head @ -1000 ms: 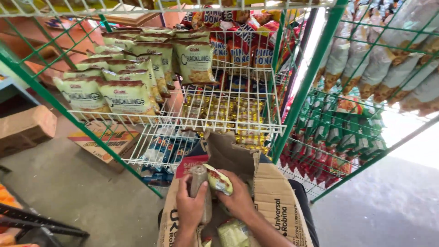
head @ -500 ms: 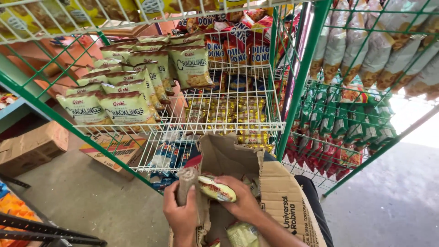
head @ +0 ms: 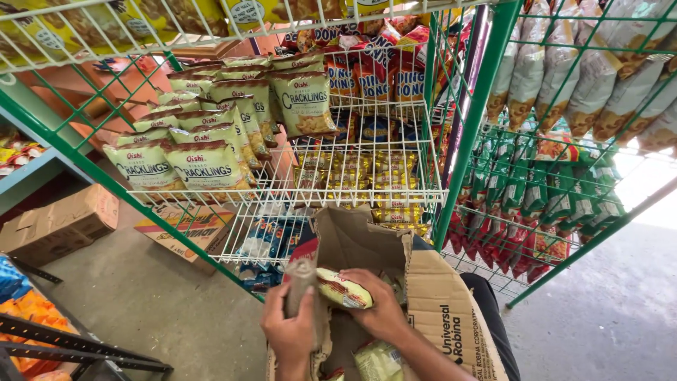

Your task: Wiping bags of snacks with a cloth and arranging them on a retail display rack.

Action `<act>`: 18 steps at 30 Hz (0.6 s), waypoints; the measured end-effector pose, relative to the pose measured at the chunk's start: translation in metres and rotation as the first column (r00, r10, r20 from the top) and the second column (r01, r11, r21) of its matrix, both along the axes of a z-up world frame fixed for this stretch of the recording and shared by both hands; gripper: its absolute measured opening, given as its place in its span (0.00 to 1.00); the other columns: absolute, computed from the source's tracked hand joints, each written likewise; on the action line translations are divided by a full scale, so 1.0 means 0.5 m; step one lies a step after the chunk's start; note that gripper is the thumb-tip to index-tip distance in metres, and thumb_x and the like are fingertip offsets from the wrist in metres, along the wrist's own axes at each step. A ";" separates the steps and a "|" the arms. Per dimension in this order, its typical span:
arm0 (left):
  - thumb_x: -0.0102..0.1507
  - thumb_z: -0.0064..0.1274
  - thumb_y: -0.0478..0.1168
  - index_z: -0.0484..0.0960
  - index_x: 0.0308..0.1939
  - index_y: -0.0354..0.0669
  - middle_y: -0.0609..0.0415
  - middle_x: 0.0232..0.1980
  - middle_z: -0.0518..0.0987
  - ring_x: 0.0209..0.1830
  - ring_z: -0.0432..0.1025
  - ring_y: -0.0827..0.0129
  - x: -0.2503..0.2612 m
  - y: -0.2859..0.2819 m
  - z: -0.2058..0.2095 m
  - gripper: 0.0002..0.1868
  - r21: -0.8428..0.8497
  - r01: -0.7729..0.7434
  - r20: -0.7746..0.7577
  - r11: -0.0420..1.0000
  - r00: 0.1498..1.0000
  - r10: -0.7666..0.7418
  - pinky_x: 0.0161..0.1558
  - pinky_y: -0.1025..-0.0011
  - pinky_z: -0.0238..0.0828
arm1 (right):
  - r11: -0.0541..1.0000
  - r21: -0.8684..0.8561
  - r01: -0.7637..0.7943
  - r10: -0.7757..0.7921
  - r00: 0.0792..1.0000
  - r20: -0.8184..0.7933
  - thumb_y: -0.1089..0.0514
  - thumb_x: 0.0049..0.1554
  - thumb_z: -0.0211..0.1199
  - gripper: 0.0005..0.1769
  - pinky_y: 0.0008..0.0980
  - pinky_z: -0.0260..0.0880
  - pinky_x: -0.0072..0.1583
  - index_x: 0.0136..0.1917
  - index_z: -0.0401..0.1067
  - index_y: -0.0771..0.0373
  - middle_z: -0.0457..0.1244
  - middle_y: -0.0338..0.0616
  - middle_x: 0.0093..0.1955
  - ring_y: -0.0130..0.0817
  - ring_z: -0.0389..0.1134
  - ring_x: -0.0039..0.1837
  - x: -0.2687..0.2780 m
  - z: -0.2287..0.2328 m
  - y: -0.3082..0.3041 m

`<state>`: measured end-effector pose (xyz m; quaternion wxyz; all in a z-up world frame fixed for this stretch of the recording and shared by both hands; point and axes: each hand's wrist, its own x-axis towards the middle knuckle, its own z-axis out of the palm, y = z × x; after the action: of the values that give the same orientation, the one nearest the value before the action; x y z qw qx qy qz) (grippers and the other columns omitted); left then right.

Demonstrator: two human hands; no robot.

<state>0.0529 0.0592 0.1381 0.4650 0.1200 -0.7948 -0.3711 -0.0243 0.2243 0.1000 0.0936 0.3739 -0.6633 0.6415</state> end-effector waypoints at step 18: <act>0.55 0.66 0.36 0.79 0.41 0.35 0.46 0.40 0.81 0.38 0.78 0.56 0.008 0.060 0.012 0.15 0.106 0.263 0.031 0.959 0.963 -0.267 0.41 0.64 0.74 | 0.993 0.078 0.093 -0.104 0.983 0.148 0.79 0.40 0.63 0.37 0.36 0.68 0.66 0.64 0.71 0.63 0.68 0.49 0.64 0.43 0.70 0.67 -0.003 -0.011 0.001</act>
<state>0.0568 0.0893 0.1440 0.3866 0.0441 -0.7942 -0.4668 -0.0259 0.2250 0.0945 0.0612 0.2936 -0.7083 0.6390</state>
